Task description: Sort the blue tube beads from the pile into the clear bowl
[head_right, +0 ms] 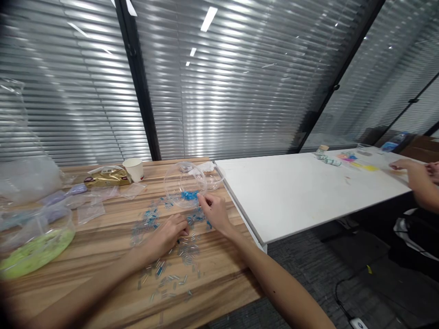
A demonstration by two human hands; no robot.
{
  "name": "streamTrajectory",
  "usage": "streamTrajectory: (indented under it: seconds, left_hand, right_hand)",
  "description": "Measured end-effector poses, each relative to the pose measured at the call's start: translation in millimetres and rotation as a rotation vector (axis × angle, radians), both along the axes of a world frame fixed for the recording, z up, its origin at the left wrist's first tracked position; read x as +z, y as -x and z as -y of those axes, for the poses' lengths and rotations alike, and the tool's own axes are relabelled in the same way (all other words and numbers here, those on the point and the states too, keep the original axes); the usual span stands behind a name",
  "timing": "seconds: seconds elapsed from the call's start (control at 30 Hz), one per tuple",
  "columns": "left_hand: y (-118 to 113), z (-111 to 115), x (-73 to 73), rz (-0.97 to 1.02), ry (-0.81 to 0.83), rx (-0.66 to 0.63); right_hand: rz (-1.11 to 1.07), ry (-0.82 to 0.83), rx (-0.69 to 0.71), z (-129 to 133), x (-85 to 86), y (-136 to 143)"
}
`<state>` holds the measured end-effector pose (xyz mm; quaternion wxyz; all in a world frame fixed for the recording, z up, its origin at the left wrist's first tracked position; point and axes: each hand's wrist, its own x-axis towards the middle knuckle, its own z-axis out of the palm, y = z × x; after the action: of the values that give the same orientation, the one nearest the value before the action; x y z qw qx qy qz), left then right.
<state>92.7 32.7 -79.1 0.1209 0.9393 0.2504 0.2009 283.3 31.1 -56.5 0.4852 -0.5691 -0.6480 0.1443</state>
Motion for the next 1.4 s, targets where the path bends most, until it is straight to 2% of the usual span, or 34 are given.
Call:
streamTrajectory:
  seconds: [0.1,0.2,0.33,0.43,0.53,0.6,0.7,0.77,0.83,0.87,0.93,1.0,1.13,1.4]
  left_hand:
    - [1.9,-1.1,8.7,0.000,-0.054,-0.013]
    - [5.7,-5.1,28.8,0.106,-0.180,-0.019]
    - [15.0,-17.7,51.7,0.323,-0.198,0.112]
    - [21.6,-28.0,51.3,0.354,-0.180,0.184]
    - [24.5,-32.7,44.5,0.252,-0.169,0.184]
    - [25.1,-31.4,46.4,0.191,-0.134,0.142]
    - [27.5,-24.4,64.7,0.203,-0.036,0.032]
    - [30.6,-19.5,80.1,0.167,0.091,-0.007]
    - [33.6,-17.0,88.6,0.019,0.254,-0.031]
    - [34.5,-17.0,88.8,-0.064,0.296,-0.037]
    - [34.7,-18.9,81.1,-0.174,0.273,0.010]
    - [32.8,-22.1,67.7,-0.212,0.183,0.063]
    - [28.2,-26.7,46.6,-0.247,0.132,0.041]
    - [29.3,-27.8,41.0,-0.232,0.155,0.062]
  right_hand:
    - [0.007,-0.016,0.010,-0.3,-0.7,0.3]
    - [0.017,-0.046,0.034,-1.0,-2.1,0.4]
    - [0.034,-0.064,0.114,0.1,-3.9,1.8]
    - [0.075,-0.065,0.218,3.8,-4.0,4.7]
    - [0.132,-0.079,0.290,7.6,-4.2,8.3]
    - [0.147,-0.075,0.299,8.8,-4.9,10.1]
    - [0.103,-0.057,0.252,8.5,-5.6,10.4]
    - [0.052,-0.046,0.199,7.3,-4.8,8.9]
    - [0.019,-0.041,0.137,5.8,-3.2,6.5]
    - [0.010,-0.040,0.107,4.9,-2.3,5.2]
    - [0.001,-0.046,0.061,3.3,-1.4,2.7]
    - [-0.007,-0.058,0.047,2.0,-1.7,1.1]
    - [0.013,-0.068,0.064,1.3,-4.6,0.9]
    - [0.032,-0.072,0.084,3.1,-4.0,2.2]
